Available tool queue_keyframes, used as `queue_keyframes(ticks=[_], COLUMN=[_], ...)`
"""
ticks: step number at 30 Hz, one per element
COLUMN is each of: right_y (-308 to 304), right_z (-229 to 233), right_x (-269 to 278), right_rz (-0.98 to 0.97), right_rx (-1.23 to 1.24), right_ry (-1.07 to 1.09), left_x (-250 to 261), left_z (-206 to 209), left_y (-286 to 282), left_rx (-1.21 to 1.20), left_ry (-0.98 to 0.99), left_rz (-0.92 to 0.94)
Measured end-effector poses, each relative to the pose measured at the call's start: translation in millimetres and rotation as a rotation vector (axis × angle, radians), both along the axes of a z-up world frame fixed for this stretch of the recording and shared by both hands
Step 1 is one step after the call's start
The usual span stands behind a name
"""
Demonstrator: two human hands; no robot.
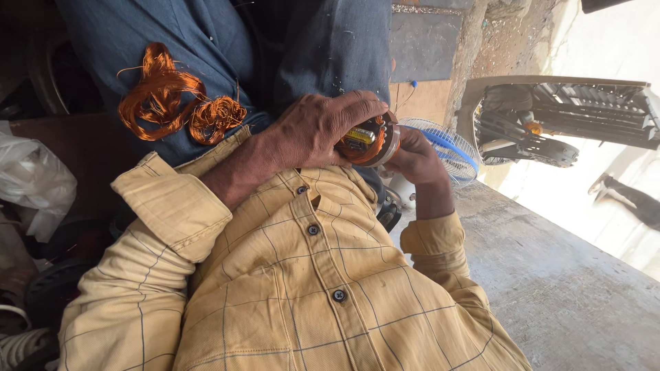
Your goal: The person is winding copper wire around a motor stator. They use a yellow tool to press the wire into the slots and ensure it is tightly packed. The person is sitting on the floor in a cluttered workshop.
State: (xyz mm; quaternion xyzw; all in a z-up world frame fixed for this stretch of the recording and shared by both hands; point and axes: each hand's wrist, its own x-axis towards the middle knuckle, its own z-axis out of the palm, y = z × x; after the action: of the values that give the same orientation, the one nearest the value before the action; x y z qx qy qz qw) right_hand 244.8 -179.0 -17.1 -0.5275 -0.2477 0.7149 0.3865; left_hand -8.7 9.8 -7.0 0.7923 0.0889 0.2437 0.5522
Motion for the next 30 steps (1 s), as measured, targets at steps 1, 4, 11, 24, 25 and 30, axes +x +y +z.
queue_keyframes(ticks=[1, 4, 11, 24, 25, 30], right_y=[0.6, 1.7, 5.3, 23.2, 23.8, 32.3], right_z=[-1.9, -7.8, 6.0, 24.7, 22.8, 24.9], right_x=[1.8, 9.8, 1.5, -64.6, -66.0, -77.7], right_rz=[0.005, 0.057, -0.023, -0.084, -0.117, -0.109], right_rx=[-0.027, -0.045, -0.025, 0.473, 0.501, 0.546], right_ry=[0.068, 0.273, 0.095, -1.160, -1.101, -1.275], left_x=[0.4, -0.8, -1.6, -24.8, -27.4, -21.9], left_z=[0.0, -0.6, -5.5, 4.1, 4.4, 9.6], left_y=[0.3, 1.3, 0.8, 15.7, 18.8, 8.8], left_rx=[0.006, 0.008, -0.031, -0.273, -0.319, -0.046], left_ry=[0.000, -0.029, -0.041, -0.170, -0.098, 0.039], left_rz=[0.000, -0.001, 0.005, 0.140, 0.177, 0.226])
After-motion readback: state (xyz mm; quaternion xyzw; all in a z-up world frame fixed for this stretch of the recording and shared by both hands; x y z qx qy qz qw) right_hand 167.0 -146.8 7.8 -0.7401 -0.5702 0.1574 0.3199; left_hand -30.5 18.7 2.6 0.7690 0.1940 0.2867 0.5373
